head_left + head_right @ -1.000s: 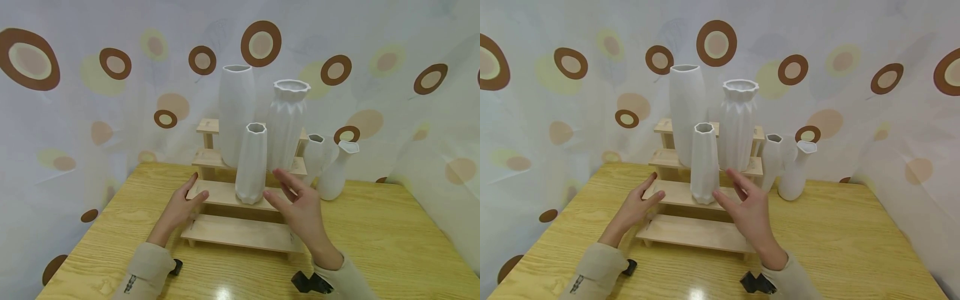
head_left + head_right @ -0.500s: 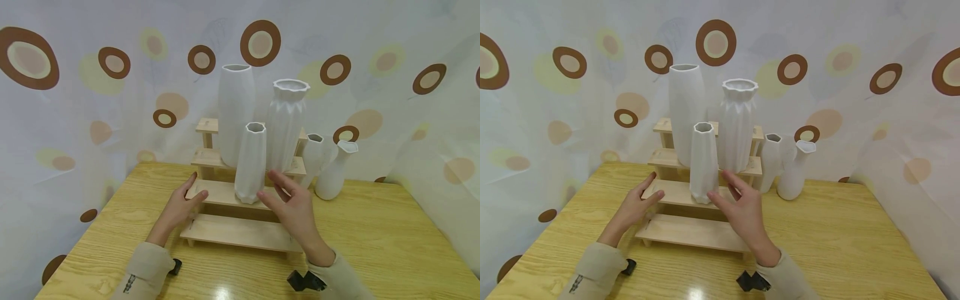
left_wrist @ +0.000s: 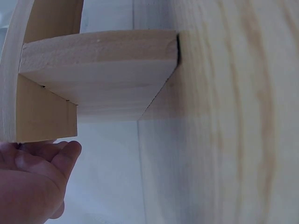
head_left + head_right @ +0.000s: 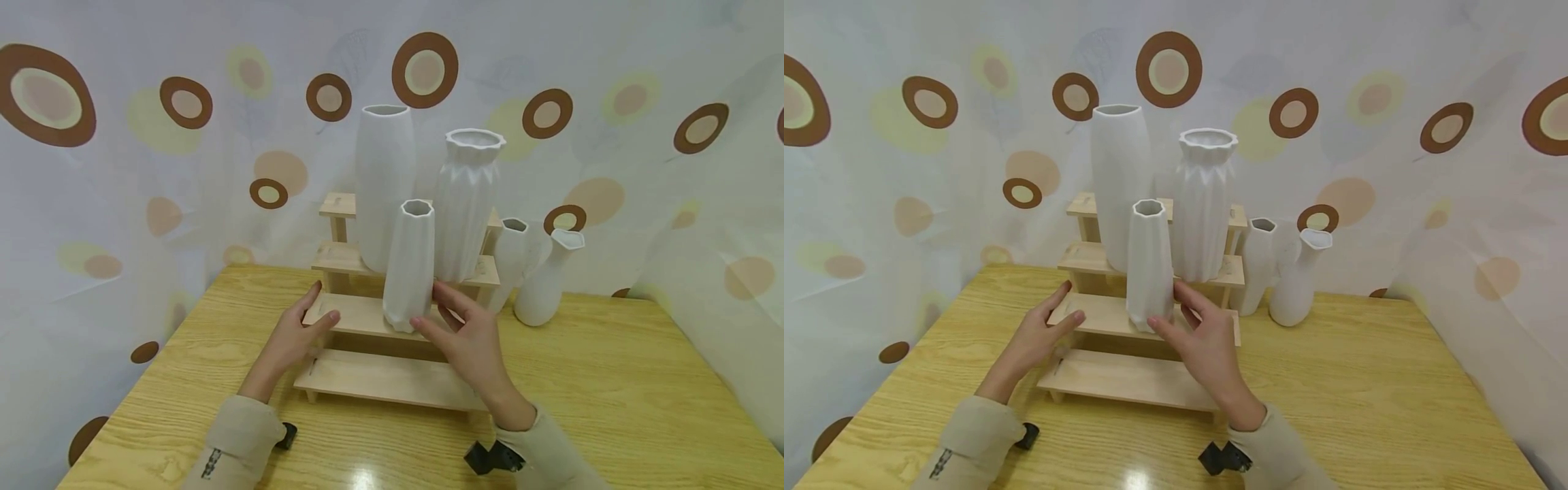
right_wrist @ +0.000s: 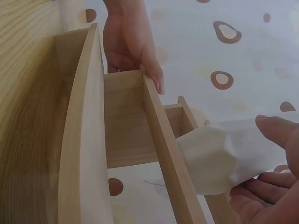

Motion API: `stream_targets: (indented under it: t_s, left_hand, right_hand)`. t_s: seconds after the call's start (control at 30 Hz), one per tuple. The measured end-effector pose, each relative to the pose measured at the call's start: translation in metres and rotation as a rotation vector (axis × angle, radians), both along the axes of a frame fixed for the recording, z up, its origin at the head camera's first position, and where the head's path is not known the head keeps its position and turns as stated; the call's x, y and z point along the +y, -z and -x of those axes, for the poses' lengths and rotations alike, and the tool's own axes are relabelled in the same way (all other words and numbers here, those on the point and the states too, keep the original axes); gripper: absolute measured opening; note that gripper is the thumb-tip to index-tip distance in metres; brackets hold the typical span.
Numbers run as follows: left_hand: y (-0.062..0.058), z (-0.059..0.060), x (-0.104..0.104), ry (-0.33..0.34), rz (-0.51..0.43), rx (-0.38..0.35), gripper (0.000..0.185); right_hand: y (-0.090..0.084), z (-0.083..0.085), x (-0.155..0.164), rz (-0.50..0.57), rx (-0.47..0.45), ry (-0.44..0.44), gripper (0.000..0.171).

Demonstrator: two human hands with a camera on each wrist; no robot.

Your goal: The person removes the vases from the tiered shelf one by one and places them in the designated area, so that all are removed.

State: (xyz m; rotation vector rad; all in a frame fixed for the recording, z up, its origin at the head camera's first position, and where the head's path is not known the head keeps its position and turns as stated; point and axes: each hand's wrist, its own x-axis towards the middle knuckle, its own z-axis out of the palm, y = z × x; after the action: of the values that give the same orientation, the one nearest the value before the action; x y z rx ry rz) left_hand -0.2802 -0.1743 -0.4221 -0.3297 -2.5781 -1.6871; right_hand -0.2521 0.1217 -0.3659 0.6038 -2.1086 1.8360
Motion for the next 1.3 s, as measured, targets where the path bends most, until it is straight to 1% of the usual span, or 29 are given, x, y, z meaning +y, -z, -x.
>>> stream_targets:
  t_s: [0.13,0.33,0.6,0.73,0.83,1.07,1.3]
  left_hand:
    - [0.0,0.0,0.0,0.001,0.001,0.002,0.085]
    - [0.0,0.0,0.0,0.005,0.0,0.004,0.086]
    - [0.002,0.001,-0.002,0.002,-0.005,-0.002,0.084]
    - [0.002,0.0,-0.001,-0.002,-0.004,-0.011,0.084]
    - [0.001,0.0,0.0,-0.003,-0.004,-0.004,0.085]
    - [-0.001,-0.002,0.001,0.004,-0.014,0.003,0.085]
    - [0.0,-0.001,0.0,0.007,-0.017,0.011,0.084]
  right_hand:
    - [0.002,0.002,-0.002,0.009,-0.023,0.0,0.057]
    - [0.006,0.005,-0.004,0.01,-0.032,0.009,0.059]
    - [0.015,0.01,-0.008,0.069,-0.096,-0.017,0.063]
    - [0.018,0.011,-0.01,0.063,-0.087,-0.007,0.065]
    - [0.018,0.013,-0.011,0.053,-0.075,0.004,0.064]
    - [0.014,0.014,-0.01,0.037,-0.082,0.018,0.065]
    - [0.014,0.015,-0.008,0.017,-0.047,0.006,0.06]
